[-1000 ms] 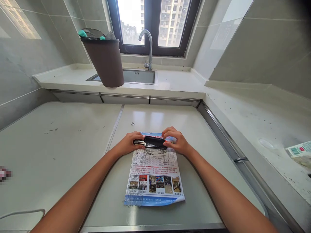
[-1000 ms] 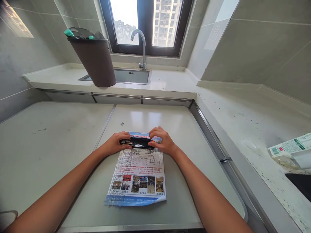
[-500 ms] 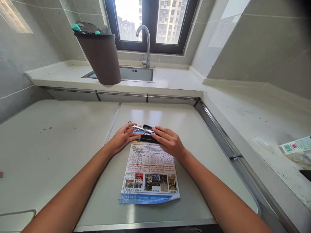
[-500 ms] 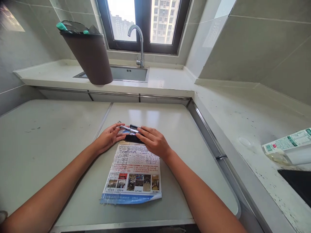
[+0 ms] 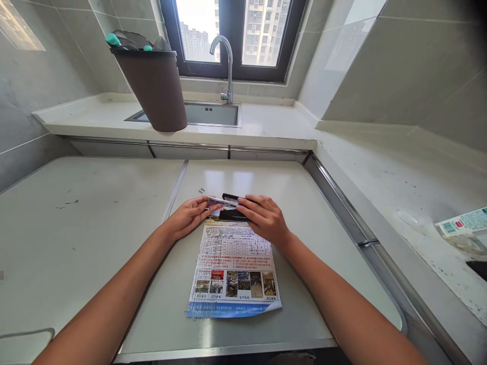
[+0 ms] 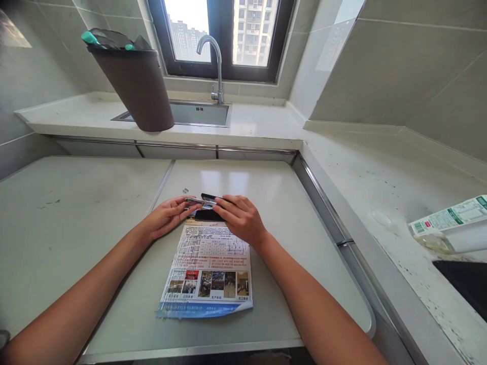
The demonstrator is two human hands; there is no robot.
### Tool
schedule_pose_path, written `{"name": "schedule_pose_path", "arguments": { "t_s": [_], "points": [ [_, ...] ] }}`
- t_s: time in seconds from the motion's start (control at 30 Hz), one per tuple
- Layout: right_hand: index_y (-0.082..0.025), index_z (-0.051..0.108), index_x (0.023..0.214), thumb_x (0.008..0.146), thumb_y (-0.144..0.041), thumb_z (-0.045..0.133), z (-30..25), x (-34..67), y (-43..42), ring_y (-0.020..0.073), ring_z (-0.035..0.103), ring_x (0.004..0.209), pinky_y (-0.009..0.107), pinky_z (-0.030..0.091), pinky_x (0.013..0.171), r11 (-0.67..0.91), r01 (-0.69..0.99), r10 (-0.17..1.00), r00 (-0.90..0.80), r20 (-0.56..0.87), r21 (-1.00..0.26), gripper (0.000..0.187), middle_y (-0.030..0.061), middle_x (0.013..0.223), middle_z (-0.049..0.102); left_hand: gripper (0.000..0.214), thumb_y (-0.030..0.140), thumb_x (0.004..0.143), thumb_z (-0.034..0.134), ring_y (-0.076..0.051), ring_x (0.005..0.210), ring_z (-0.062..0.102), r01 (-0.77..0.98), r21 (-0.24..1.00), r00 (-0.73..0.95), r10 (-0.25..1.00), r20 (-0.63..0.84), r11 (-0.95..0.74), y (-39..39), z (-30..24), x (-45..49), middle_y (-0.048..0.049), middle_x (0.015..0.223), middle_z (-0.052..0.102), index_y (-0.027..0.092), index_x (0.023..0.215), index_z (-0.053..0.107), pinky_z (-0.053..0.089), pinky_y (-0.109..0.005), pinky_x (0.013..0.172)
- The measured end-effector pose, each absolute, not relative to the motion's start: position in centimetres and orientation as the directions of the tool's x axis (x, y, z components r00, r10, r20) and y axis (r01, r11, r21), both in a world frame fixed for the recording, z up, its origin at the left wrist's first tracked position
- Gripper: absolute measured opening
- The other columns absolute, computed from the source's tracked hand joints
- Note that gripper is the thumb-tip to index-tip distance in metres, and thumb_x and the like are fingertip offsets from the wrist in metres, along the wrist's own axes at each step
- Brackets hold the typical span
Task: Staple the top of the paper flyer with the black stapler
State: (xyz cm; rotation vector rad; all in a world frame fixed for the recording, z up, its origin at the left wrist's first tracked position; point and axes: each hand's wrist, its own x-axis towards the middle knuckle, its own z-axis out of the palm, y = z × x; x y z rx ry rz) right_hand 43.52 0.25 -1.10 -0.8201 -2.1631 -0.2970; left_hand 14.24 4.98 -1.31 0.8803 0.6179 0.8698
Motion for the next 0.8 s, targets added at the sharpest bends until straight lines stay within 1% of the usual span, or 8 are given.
{"name": "schedule_pose_path", "arguments": {
  "t_s": [0.07, 0.13, 0.23, 0.33, 0.43, 0.57, 0.63, 0.8],
  "points": [
    [-0.030, 0.074, 0.130, 0.096, -0.017, 0.068, -1.3, 43.8, 0.4, 0.0278, 0.068, 0.116, 0.049, 0.057, 0.097, 0.669, 0.678, 0.612, -0.269, 0.744, -0.305, 0.037, 0.0055, 0.115, 0.080, 0.029, 0.011, 0.095, 0.069, -0.027, 0.141, 0.060, -0.415, 0.853, 0.452, 0.886, -0.107, 0.315, 5.1, -1.3, 14.2, -0.0179, 0.143, 0.067, 0.009, 0.124, 0.073, 0.040, -0.037, 0.128],
    [-0.027, 0.077, 0.125, 0.092, -0.027, 0.075, -1.6, 44.3, 0.7, 0.0270, 0.069, 0.099, 0.044, 0.058, 0.086, 0.562, 0.627, 0.750, -0.112, 0.652, -0.539, 0.033, 0.0070, 0.100, 0.078, 0.030, 0.008, 0.094, 0.066, -0.026, 0.142, 0.059, -0.427, 0.856, 0.383, 0.916, -0.122, 0.293, 5.2, -1.2, 14.2, -0.0173, 0.144, 0.067, 0.011, 0.122, 0.074, 0.040, -0.039, 0.129],
    [-0.024, 0.080, 0.116, 0.085, -0.035, 0.081, -1.8, 45.4, 1.2, 0.0221, 0.068, 0.083, 0.037, 0.056, 0.075, 0.463, 0.512, 0.873, -0.125, 0.471, -0.723, 0.032, 0.0055, 0.094, 0.074, 0.026, 0.009, 0.095, 0.066, -0.026, 0.138, 0.062, -0.433, 0.866, 0.308, 0.944, -0.118, 0.250, 5.3, -1.2, 14.2, -0.0166, 0.140, 0.069, 0.012, 0.119, 0.075, 0.042, -0.040, 0.127],
    [-0.023, 0.082, 0.109, 0.081, -0.037, 0.084, -1.7, 46.1, 1.4, 0.0194, 0.067, 0.077, 0.033, 0.052, 0.071, 0.436, 0.459, 0.900, -0.232, 0.369, -0.775, 0.031, 0.0044, 0.091, 0.075, 0.021, 0.015, 0.095, 0.071, -0.023, 0.127, 0.069, -0.452, 0.874, 0.246, 0.967, -0.071, 0.179, 5.4, -1.2, 14.2, -0.0148, 0.128, 0.074, 0.013, 0.116, 0.075, 0.052, -0.036, 0.118],
    [-0.022, 0.082, 0.110, 0.081, -0.038, 0.085, -1.4, 46.1, 1.3, 0.0183, 0.066, 0.076, 0.031, 0.049, 0.070, 0.452, 0.415, 0.886, -0.309, 0.345, -0.790, 0.033, 0.0043, 0.091, 0.076, 0.024, 0.026, 0.092, 0.080, -0.017, 0.096, 0.074, -0.458, 0.877, 0.257, 0.966, -0.030, 0.149, 5.4, -1.1, 14.3, -0.0114, 0.106, 0.076, 0.012, 0.111, 0.075, 0.062, -0.027, 0.092],
    [-0.021, 0.082, 0.111, 0.081, -0.039, 0.085, -1.3, 45.6, 1.0, 0.0174, 0.065, 0.075, 0.030, 0.049, 0.070, 0.482, 0.389, 0.861, -0.375, 0.343, -0.785, 0.035, 0.0046, 0.091, 0.076, 0.024, 0.034, 0.092, 0.080, -0.007, 0.060, 0.055, -0.442, 0.872, 0.397, 0.917, -0.021, 0.212, 4.8, -0.6, 14.7, -0.0022, 0.078, 0.062, 0.012, 0.097, 0.073, 0.050, -0.018, 0.056],
    [-0.021, 0.082, 0.111, 0.080, -0.039, 0.085, -1.4, 45.5, 1.0, 0.0168, 0.065, 0.075, 0.030, 0.049, 0.071, 0.502, 0.397, 0.847, -0.406, 0.344, -0.768, 0.036, 0.0046, 0.090, 0.075, 0.024, 0.034, 0.093, 0.078, -0.007, 0.060, 0.051, -0.449, 0.858, 0.453, 0.891, -0.020, 0.247, 4.2, -0.2, 15.0, -0.0012, 0.077, 0.056, 0.012, 0.098, 0.073, 0.047, -0.018, 0.055],
    [-0.023, 0.081, 0.116, 0.083, -0.039, 0.083, -1.7, 45.9, 1.3, 0.0155, 0.065, 0.074, 0.029, 0.049, 0.071, 0.552, 0.442, 0.817, -0.457, 0.352, -0.707, 0.037, 0.0038, 0.091, 0.075, 0.025, 0.024, 0.089, 0.080, -0.010, 0.075, 0.055, -0.435, 0.853, 0.546, 0.838, -0.005, 0.289, 3.2, 0.5, 15.3, -0.0056, 0.090, 0.059, 0.010, 0.110, 0.077, 0.050, -0.021, 0.069]
  ]
}}
